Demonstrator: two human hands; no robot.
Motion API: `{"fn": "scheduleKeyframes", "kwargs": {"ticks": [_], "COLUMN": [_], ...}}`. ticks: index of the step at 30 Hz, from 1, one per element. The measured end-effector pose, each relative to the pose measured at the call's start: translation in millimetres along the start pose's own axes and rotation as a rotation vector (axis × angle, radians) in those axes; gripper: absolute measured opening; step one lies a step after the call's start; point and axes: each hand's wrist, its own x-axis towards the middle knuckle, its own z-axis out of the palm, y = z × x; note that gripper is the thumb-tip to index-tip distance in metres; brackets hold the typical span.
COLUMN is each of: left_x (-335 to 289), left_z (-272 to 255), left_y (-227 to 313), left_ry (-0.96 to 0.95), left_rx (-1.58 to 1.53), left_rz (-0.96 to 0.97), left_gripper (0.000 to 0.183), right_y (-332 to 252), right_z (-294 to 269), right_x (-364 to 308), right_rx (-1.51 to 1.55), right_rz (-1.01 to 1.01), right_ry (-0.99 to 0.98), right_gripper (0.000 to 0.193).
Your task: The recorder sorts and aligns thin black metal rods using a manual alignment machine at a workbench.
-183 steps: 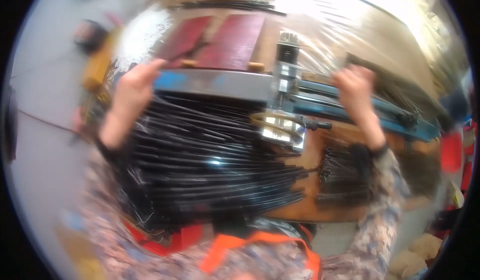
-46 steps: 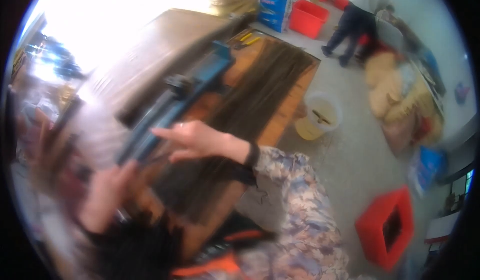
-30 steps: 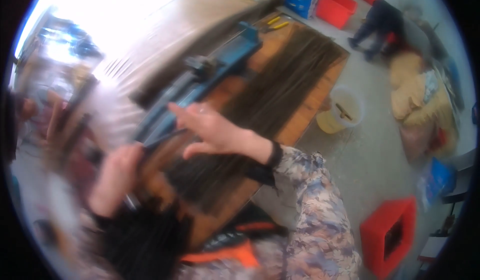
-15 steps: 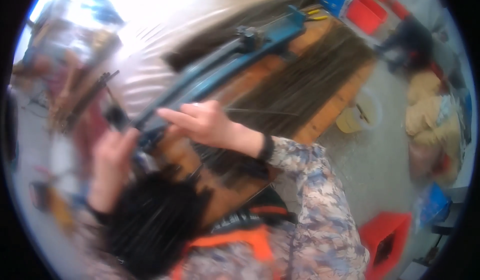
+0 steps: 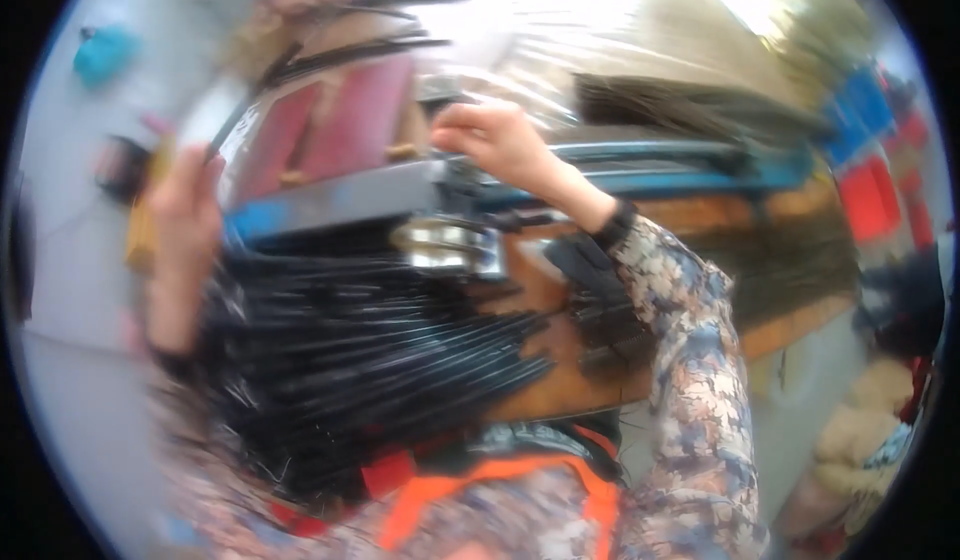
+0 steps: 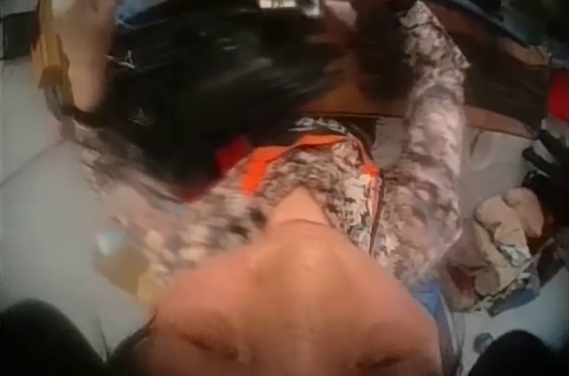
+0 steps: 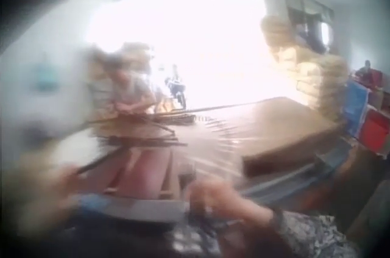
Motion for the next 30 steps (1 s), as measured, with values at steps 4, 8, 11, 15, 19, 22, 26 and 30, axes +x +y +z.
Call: {"fn": "scheduleKeyframes", "kwargs": {"ticks": [4, 8, 11, 15, 19, 22, 26, 30], "left_x": [-67.5, -107.6, -101.6, -96.5, -93.8, -66.6, -23.7, -33.7], "left_z": [-10.5, 2.3, 19.1, 29.6, 69.2, 131.2, 205.1, 215.5], "left_y": [-27.3, -31.0, -26.1, -34.3, -51.2, -17.4, 41.7, 25.1], "left_ry": [-0.046, -0.083, -0.058, -0.054, -0.143, -0.231, -0.266, -0.165], "left_rx": [0.011, 0.030, -0.011, 0.047, -0.022, -0.133, -0.264, -0.264], "left_rz": [-0.156, -0.229, -0.201, -0.204, -0.117, 0.096, 0.154, 0.209], "left_gripper": [0.015, 0.017, 0.018, 0.016, 0.016, 0.011, 0.014, 0.018], "right_y": [17.7, 25.7, 19.6, 33.6, 72.1, 68.6, 77.2, 96.1], "right_z": [25.9, 34.1, 48.0, 10.5, -103.2, -182.4, -199.1, -200.0], "right_x": [12.6, 12.1, 14.0, 0.9, -87.1, -137.1, -156.4, -165.9], "right_rx": [-0.245, -0.395, -0.505, -0.855, -1.051, -1.120, -1.286, -1.194], "right_rz": [-0.194, -0.200, -0.216, -0.417, -0.271, 0.095, -0.043, -0.087], "right_ry": [-0.088, -0.208, -0.332, -0.022, 0.058, 0.045, 0.051, 0.120], "right_gripper": [0.011, 0.016, 0.018, 0.012, 0.003, 0.004, 0.008, 0.007]}}
